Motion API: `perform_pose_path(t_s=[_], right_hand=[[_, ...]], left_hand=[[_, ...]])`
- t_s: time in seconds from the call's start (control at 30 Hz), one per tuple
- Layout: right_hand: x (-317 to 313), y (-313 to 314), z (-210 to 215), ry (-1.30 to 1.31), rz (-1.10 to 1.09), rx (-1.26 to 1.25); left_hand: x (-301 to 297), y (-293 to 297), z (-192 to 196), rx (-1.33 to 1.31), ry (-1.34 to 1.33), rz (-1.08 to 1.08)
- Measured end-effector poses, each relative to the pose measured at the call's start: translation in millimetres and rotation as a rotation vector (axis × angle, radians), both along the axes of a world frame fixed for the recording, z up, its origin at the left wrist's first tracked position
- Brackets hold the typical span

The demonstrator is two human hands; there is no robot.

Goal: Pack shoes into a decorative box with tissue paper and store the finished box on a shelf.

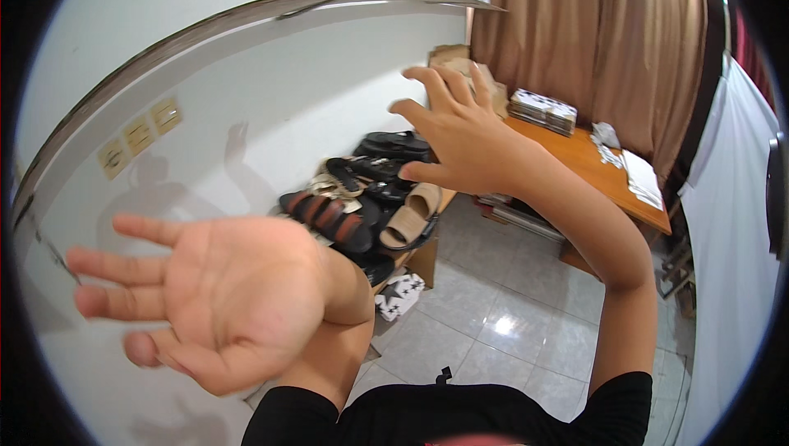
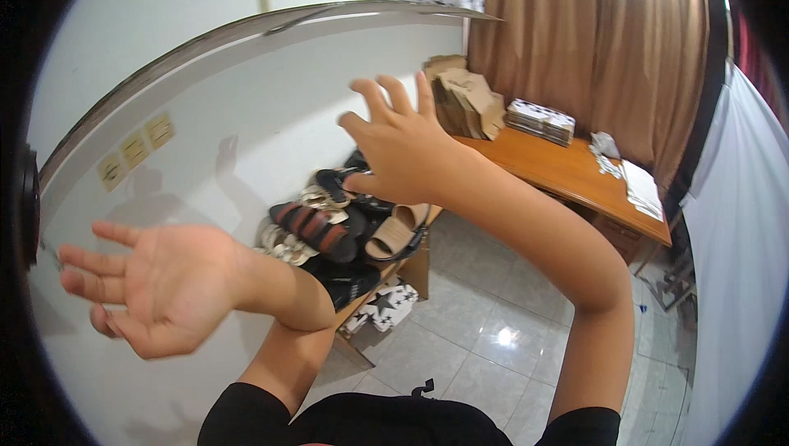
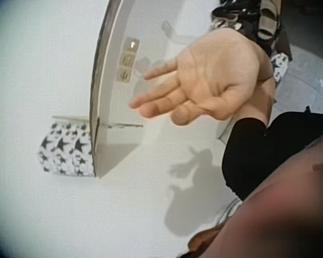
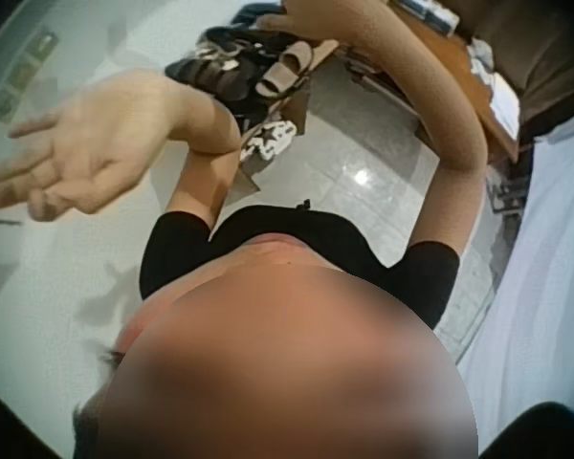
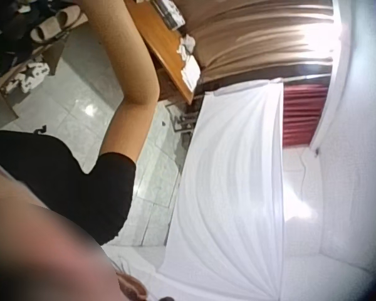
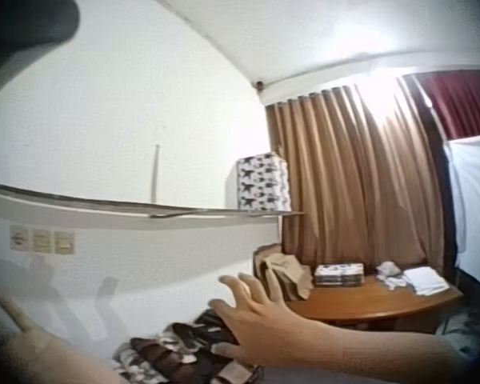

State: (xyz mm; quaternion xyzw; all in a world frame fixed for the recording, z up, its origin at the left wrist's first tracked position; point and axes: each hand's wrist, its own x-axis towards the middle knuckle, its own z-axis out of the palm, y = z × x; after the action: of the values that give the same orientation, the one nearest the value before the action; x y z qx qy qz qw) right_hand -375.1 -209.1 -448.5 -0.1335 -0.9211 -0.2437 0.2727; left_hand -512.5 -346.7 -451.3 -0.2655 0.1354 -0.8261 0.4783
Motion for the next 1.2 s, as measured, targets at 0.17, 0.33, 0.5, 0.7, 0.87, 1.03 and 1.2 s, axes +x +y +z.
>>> perform_pose_path(t_s=[0.17, 0.33, 0.5, 0.7, 0.87, 1.03, 1.2], right_hand=[[97, 83, -32, -0.062, -0.308, -0.314], [137, 159, -72, -0.175, -0.494, -0.620], [161, 252, -104, -0.160, -0.507, -0.820], [200, 366, -155, 0.214, -0.275, -1.258], [240, 450, -197, 0.402, -0.401, -1.463], [302, 538, -244, 0.604, -0.484, -1.550], [357, 629, -269, 0.747, -0.532, -1.558]], left_hand=[[54, 93, -36, -0.098, 0.021, -0.093], [65, 197, -78, -0.410, 0.117, -0.097], [76, 334, -92, -0.460, 0.113, -0.238], [104, 492, -113, -0.827, 0.393, -0.573], [154, 609, -144, -1.384, 0.537, -0.832], [217, 712, -174, -1.743, 0.737, -0.627], [267, 820, -210, -1.949, 0.917, -0.509]])
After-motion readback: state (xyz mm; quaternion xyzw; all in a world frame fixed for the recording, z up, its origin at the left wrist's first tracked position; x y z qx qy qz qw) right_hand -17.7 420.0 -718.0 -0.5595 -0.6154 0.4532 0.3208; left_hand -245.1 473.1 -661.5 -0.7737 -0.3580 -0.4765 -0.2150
